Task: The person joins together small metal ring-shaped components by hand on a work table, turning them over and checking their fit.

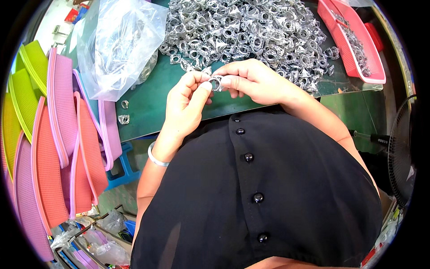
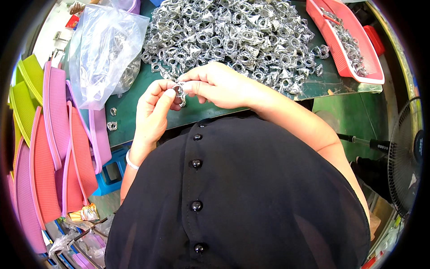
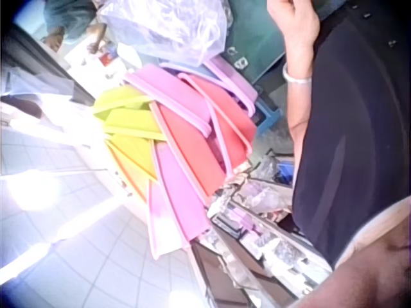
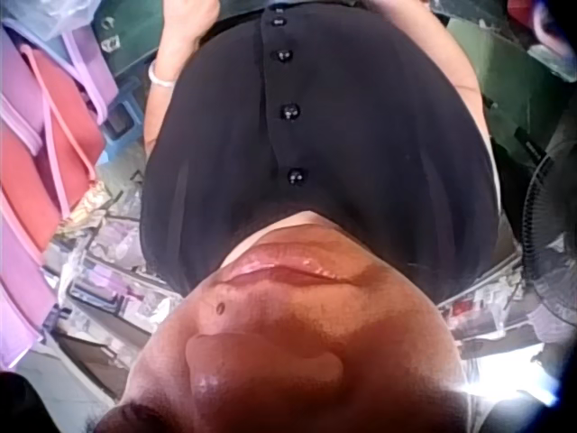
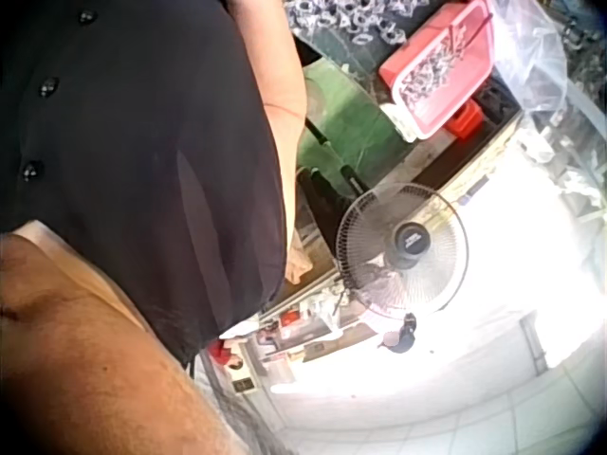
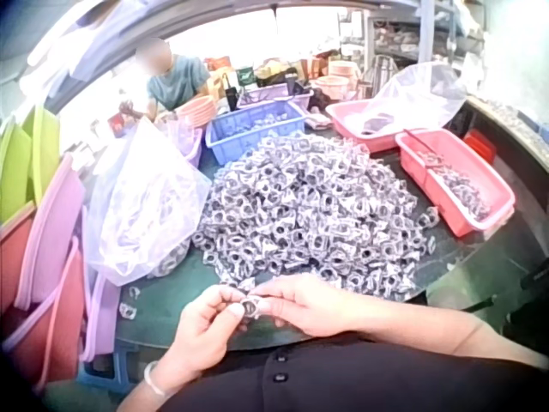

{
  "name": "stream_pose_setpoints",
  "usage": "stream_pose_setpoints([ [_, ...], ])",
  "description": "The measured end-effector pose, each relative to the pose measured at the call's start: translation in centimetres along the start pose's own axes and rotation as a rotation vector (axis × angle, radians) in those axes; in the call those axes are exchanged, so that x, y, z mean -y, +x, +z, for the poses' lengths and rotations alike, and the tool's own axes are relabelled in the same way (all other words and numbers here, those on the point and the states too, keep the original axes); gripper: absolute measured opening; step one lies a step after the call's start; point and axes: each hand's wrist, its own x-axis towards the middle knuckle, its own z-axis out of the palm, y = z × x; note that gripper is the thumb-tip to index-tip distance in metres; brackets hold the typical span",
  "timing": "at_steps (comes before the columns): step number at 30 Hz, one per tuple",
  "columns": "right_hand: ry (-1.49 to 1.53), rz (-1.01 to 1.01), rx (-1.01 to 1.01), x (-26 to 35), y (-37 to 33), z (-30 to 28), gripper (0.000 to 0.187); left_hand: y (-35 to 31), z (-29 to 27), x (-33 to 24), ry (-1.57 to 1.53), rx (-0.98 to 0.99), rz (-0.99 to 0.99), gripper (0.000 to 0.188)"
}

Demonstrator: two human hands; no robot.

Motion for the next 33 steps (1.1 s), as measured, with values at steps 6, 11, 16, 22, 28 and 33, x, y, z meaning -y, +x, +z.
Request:
stream_pose_setpoints([
  [6, 0.157, 0.093, 0.028, -0.4, 0.2, -0.2, 0.027, 0.2, -0.5, -0.1, 0.047, 0.02, -0.05, 0.012],
  [11, 0.293, 0.173, 0.025, -0.6, 0.5, -0.1, 0.027, 0.5, -0.8, 0.6, 0.039, 0.012, -0.043, 0.013],
  [16, 0.449, 0.203, 0.014, -0.7, 0.8, -0.2, 0.027, 0.4, -0.2, 0.3, -0.007, -0.072, 0.196, 0.009],
  [22, 0.468, 0.211, 0.034, -0.4, 0.8, 0.0, 0.028, 0.7, -1.2, 0.7, 0.211, 0.033, 0.295, 0.01],
  [28, 0.287, 0.091, -0.019, 0.1, 0.5, 0.3, 0.028, 0.7, -1.4, 0.2, 0.008, 0.091, 0.056, 0.006],
  [33, -0.267, -0.24, -0.087, 0.0, 0.2, 0.7, 0.038, 0.8, -1.4, 0.2, -0.111, 0.097, -0.009, 0.011],
])
